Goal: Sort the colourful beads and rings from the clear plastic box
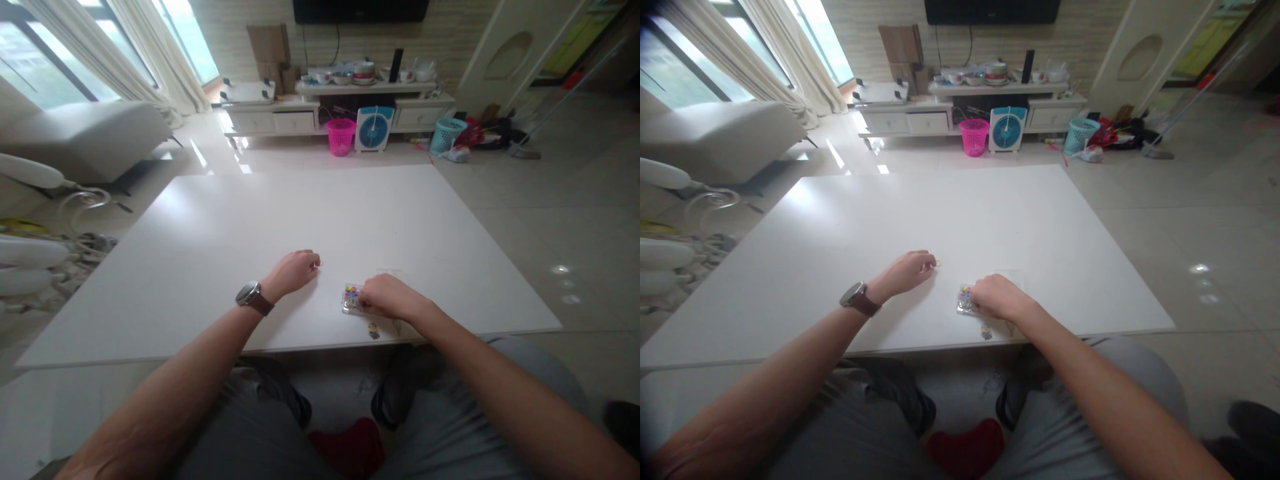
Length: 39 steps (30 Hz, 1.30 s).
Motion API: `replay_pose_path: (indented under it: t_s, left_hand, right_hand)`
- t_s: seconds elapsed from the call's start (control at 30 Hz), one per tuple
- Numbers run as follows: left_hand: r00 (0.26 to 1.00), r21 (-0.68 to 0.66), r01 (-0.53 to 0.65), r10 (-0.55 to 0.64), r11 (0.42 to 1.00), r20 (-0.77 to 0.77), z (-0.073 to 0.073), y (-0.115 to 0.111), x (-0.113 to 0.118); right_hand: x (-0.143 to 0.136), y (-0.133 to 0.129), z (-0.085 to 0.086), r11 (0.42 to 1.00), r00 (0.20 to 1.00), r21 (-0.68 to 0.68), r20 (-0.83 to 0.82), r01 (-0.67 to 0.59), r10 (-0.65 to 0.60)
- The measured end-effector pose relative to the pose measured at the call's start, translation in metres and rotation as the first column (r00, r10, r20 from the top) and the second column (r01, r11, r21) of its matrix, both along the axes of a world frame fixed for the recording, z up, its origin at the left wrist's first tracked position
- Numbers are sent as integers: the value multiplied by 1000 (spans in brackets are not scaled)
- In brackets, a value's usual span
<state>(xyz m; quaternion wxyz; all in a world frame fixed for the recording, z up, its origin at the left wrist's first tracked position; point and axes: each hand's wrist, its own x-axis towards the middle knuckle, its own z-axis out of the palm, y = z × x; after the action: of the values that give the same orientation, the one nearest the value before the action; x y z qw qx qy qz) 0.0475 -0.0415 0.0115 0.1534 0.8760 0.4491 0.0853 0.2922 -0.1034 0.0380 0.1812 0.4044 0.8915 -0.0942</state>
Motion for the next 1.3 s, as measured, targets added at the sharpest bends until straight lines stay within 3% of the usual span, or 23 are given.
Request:
replay_pose_path:
  t_s: [0.6, 0.9, 1.1, 1.3]
  left_hand:
    - [1000, -22, 12, -12, 1000, -10, 2, -1, 1]
    - [1000, -30, 18, -18, 999, 1, 1, -1, -1]
    - [952, -156, 266, -235, 951, 195, 6, -17, 13]
    - [917, -120, 364, -333, 924, 219, -11, -32, 34]
  right_hand:
    - [2, 2, -5, 998, 999, 27, -21, -49, 49]
    - [2, 1, -6, 994, 987, 55, -122, -95, 101]
    - [-1, 0, -7, 995, 982, 20, -159, -100, 102]
    - [-3, 0, -8, 1000, 997, 13, -78, -2, 3]
